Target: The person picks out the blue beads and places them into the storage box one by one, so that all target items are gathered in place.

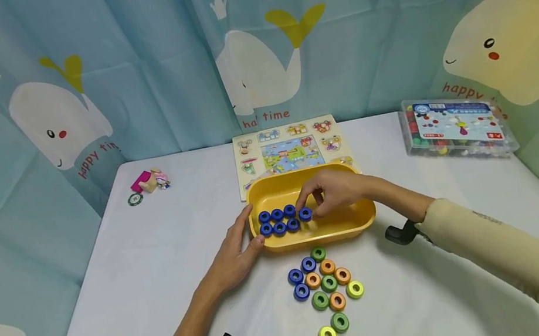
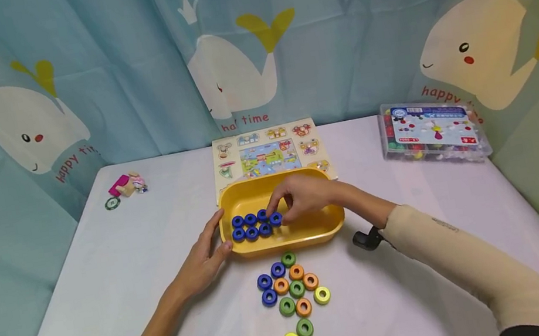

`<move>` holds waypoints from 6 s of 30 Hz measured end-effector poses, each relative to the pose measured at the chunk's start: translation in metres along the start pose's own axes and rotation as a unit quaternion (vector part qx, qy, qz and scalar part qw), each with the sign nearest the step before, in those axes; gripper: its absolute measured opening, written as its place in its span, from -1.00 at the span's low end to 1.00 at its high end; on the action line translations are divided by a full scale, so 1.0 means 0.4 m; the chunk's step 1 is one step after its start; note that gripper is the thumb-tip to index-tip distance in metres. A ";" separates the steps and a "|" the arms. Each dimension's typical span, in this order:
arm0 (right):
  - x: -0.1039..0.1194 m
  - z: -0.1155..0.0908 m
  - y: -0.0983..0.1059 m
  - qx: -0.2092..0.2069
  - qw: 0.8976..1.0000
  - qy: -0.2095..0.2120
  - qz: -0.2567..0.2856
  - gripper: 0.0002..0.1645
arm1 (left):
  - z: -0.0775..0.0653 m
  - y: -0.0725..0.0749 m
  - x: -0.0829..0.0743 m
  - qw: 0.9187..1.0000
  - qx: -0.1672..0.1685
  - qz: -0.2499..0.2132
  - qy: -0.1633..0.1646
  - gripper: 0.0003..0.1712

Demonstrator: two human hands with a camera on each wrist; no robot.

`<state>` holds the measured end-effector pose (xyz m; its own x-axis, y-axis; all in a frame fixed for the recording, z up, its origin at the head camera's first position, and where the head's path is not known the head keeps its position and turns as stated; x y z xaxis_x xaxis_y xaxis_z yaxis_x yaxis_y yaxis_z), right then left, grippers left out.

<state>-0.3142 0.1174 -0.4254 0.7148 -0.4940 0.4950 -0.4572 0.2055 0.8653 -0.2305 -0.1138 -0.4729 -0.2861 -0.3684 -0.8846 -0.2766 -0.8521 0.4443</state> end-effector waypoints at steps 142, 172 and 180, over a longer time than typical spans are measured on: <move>0.084 -0.036 0.024 -0.093 0.995 -0.042 0.002 -0.71 | -0.007 -0.004 0.010 1.000 -0.003 0.007 0.006 -0.22; 0.247 -0.089 -0.243 -0.153 0.977 -0.136 -0.058 -0.61 | 0.001 -0.001 0.004 1.000 -0.003 0.011 0.009 -0.23; 0.248 -0.087 -0.242 -0.142 0.978 -0.141 -0.065 -0.63 | -0.002 -0.002 0.010 1.000 0.001 0.006 0.008 -0.23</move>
<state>-0.1804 0.0780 -0.4573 0.5647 -0.7369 0.3717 -0.1781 0.3309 0.9267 -0.2306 -0.1148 -0.4768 -0.2750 -0.3842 -0.8813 -0.2757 -0.8466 0.4551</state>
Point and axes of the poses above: each hand's wrist, its own z-axis towards the middle knuckle, its own y-axis out of the back of the hand, x = y × z, the point moved 5 cm from there along z, towards the middle knuckle, and after that the axes turned 11 degrees about -z, right-handed, at the moved point
